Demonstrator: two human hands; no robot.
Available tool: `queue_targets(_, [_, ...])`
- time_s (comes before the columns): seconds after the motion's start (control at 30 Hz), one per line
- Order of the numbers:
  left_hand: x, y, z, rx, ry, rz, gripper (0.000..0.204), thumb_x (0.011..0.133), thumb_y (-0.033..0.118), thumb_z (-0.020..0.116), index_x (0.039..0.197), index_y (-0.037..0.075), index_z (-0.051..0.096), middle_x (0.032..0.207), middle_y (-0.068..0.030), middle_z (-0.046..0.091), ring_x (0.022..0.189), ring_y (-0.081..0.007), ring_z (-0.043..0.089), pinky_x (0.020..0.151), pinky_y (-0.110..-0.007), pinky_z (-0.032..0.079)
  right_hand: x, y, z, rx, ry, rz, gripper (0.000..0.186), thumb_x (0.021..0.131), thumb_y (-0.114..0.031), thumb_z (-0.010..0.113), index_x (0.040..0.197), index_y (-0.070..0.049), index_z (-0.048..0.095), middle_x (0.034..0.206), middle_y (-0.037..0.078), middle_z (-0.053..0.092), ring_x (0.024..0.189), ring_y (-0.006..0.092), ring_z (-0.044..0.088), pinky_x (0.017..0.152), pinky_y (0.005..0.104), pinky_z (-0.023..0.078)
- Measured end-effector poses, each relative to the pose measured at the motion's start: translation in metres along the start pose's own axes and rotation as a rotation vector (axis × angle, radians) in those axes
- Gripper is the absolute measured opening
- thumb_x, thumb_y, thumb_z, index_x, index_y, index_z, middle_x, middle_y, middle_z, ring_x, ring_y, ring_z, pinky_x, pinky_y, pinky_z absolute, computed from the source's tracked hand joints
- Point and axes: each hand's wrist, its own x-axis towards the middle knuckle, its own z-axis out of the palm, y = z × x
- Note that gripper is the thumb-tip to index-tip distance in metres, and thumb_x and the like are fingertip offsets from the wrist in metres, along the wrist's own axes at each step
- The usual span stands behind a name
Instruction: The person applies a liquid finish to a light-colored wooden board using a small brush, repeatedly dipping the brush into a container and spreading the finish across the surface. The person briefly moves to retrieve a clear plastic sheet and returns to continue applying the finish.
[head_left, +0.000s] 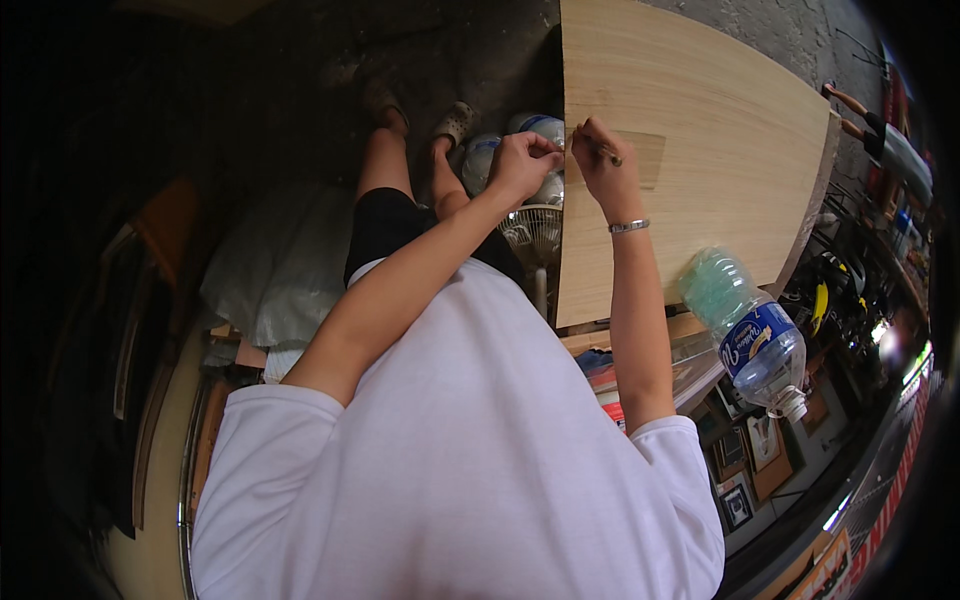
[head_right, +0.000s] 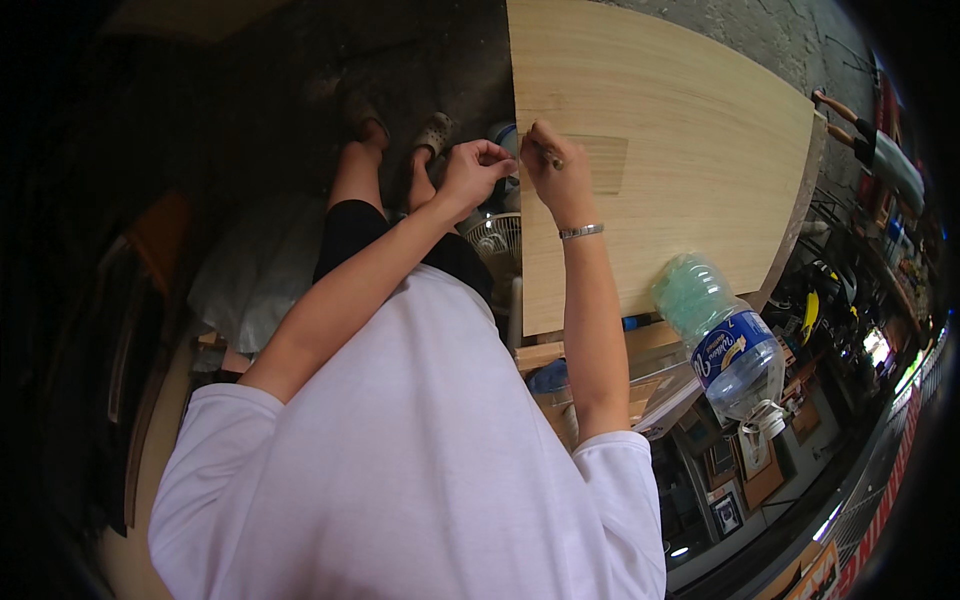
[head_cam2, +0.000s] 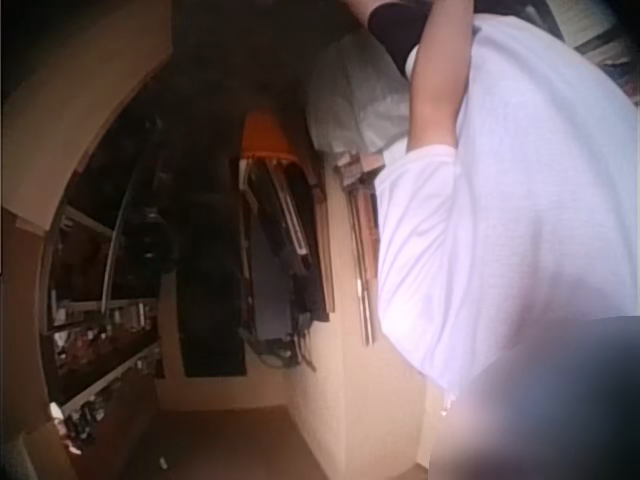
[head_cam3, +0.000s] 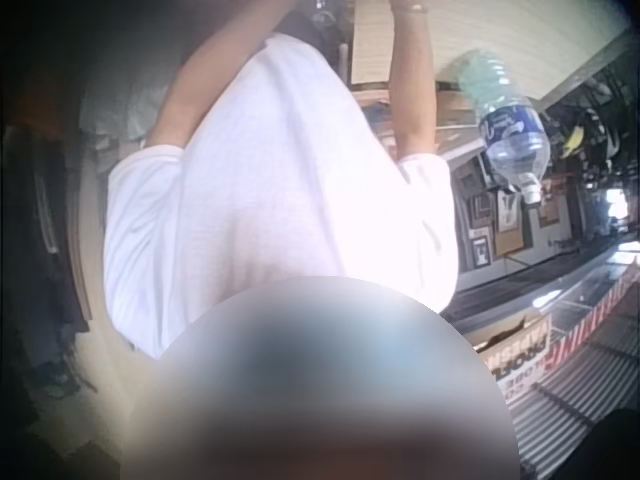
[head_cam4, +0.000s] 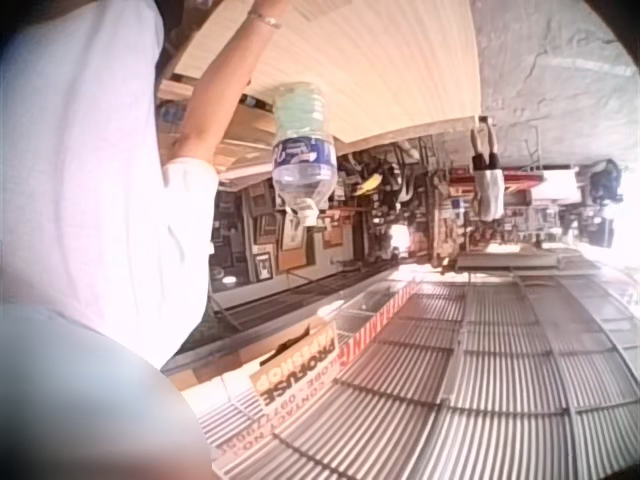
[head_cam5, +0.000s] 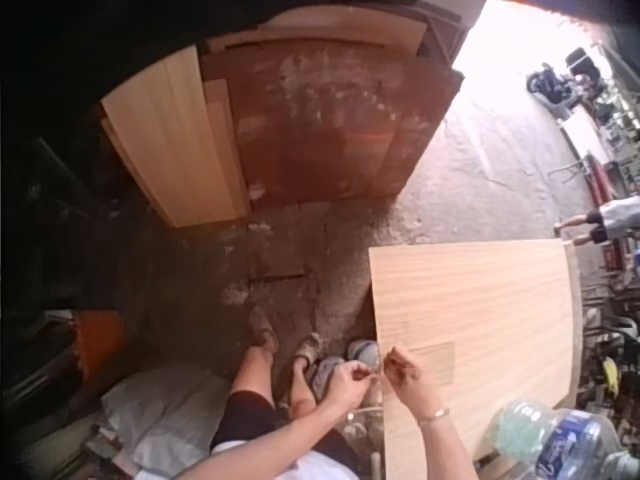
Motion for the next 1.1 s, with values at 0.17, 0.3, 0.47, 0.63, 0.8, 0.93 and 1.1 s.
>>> queue_targets(0.17, [-0.001, 0.001, -0.002, 0.018, -0.002, 0.008, 0.013, 0.083, 0.004, 0.076, 0.093, -0.002, 0.07, 0.083, -0.0047, 0.072, 0.074, -0.0081, 0.064, 0.069, -0.023, 0.051, -0.068, -0.017, 0.006, -0.054, -0.049, 0.02, 0.01, 0.087, 0.002, 0.064, 0.089, -0.002, 0.055, 0.075, 0.014, 0.062, 0.063, 0.0286, 0.061, 0.059, 0.0312, 0.049])
queue_targets(0.3, [-0.009, 0.0, -0.01, 0.068, 0.023, 0.076, 0.014, 0.079, 0.009, 0.078, 0.088, -0.001, 0.073, 0.079, -0.0082, 0.074, 0.071, -0.0123, 0.068, 0.068, -0.026, 0.053, -0.084, -0.003, 0.001, 0.243, 0.184, 0.324, 0.008, 0.096, -0.005, 0.062, 0.09, -0.001, 0.057, 0.078, 0.008, 0.068, 0.067, 0.0137, 0.064, 0.059, 0.0268, 0.049])
queue_targets(0.47, [-0.017, -0.016, -0.026, 0.087, -0.002, 0.126, 0.015, 0.08, 0.008, 0.077, 0.089, -0.002, 0.073, 0.08, -0.0065, 0.073, 0.073, -0.0108, 0.067, 0.067, -0.025, 0.052, -0.048, 0.033, 0.003, 0.617, 0.372, 0.299, 0.012, 0.101, -0.014, 0.059, 0.101, -0.002, 0.057, 0.081, 0.006, 0.068, 0.072, 0.0103, 0.064, 0.064, 0.0228, 0.049])
queue_targets(0.63, [-0.023, -0.024, -0.051, -0.089, 0.011, -0.049, 0.02, 0.082, 0.008, 0.079, 0.098, -0.002, 0.072, 0.087, -0.0043, 0.072, 0.079, -0.011, 0.066, 0.073, -0.025, 0.053, -0.05, 0.041, 0.009, 0.695, 0.415, 0.323, 0.013, 0.101, -0.016, 0.06, 0.105, -0.003, 0.058, 0.082, 0.007, 0.068, 0.074, 0.0112, 0.065, 0.065, 0.0237, 0.05])
queue_targets(0.8, [-0.03, 0.0, -0.031, -0.051, -0.006, 0.026, 0.019, 0.08, 0.009, 0.08, 0.094, -0.001, 0.073, 0.085, -0.0063, 0.074, 0.078, -0.0121, 0.069, 0.072, -0.026, 0.054, -0.05, 0.043, 0.005, 0.647, 0.369, 0.3, 0.014, 0.101, -0.015, 0.06, 0.106, -0.002, 0.058, 0.082, 0.007, 0.068, 0.075, 0.0117, 0.065, 0.066, 0.024, 0.051])
queue_targets(0.93, [-0.028, 0.016, -0.01, 0.2, 0.139, 0.032, 0.014, 0.076, 0.011, 0.079, 0.086, 0.002, 0.076, 0.079, -0.0101, 0.075, 0.071, -0.016, 0.071, 0.069, -0.029, 0.055, -0.045, 0.037, 0.006, 0.557, 0.302, 0.275, 0.011, 0.1, -0.011, 0.061, 0.105, -0.001, 0.058, 0.083, 0.007, 0.068, 0.074, 0.0107, 0.066, 0.062, 0.0227, 0.05])
queue_targets(1.1, [-0.029, 0.009, 0.002, 0.275, 0.236, 0.026, 0.017, 0.074, 0.013, 0.08, 0.086, 0.002, 0.076, 0.077, -0.0116, 0.074, 0.069, -0.0185, 0.072, 0.067, -0.031, 0.055, -0.038, 0.021, 0.005, 0.336, 0.218, 0.195, 0.009, 0.098, -0.007, 0.061, 0.102, 0.001, 0.06, 0.085, 0.006, 0.069, 0.072, 0.0096, 0.066, 0.06, 0.0216, 0.05])
